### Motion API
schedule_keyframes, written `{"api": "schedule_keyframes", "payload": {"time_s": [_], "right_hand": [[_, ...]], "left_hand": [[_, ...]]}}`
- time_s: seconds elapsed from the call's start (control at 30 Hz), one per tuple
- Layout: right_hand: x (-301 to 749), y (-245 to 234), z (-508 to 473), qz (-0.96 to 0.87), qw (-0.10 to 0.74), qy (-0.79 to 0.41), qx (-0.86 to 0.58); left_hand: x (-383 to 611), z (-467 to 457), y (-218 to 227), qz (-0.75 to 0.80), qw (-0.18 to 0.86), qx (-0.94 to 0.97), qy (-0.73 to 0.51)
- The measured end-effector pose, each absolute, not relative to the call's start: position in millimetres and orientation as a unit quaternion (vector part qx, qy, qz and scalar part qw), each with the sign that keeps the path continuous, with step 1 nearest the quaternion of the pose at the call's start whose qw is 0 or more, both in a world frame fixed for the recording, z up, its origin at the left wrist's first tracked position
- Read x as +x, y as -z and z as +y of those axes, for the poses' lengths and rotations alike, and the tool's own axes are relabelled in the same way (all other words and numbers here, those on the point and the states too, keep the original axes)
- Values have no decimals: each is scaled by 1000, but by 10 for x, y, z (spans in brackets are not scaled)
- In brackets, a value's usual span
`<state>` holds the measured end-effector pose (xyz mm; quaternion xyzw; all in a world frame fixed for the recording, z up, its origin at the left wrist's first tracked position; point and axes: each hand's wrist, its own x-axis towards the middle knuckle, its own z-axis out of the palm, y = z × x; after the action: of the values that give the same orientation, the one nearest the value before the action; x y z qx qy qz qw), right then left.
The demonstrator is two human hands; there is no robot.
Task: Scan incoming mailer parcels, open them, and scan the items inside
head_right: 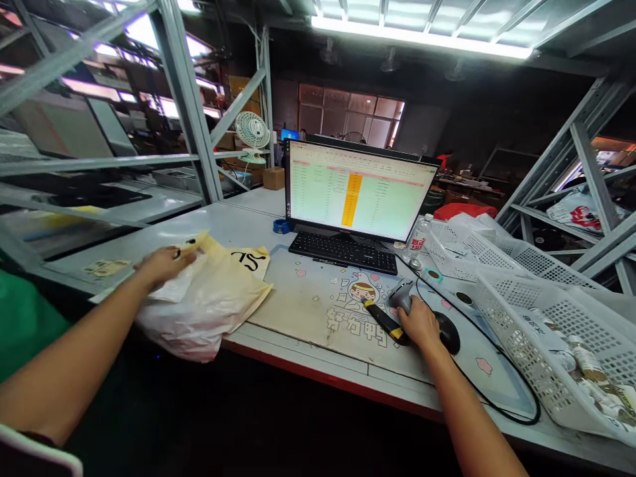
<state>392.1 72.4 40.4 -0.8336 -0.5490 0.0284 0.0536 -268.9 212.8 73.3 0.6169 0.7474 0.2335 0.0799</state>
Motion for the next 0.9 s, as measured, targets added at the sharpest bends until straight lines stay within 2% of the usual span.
{"api": "schedule_keyframes", "payload": {"time_s": [0.07,0.17,0.3,0.37,0.6,0.9], "right_hand": [[3934,-363,762,-555,34,-33,-830],[4037,-512,860,-548,9,-46,-835],[4027,-882,1197,-537,122,36,-834],[3859,-957,1465,-572,149,52,-805],[3179,-584,2247,-654,48,-34,-754],[3147,-494,2425,-631,55,-53,-772]], "left_hand": [[-2724,2185,-559,789,105,578,-179],[-2642,2199,-451,800,126,557,-186],[-2575,2223,-386,818,61,541,-183],[-2584,2249,-336,822,37,541,-174],[-2614,2250,-273,825,15,543,-155],[-2589,2218,-290,827,-10,543,-144]]}}
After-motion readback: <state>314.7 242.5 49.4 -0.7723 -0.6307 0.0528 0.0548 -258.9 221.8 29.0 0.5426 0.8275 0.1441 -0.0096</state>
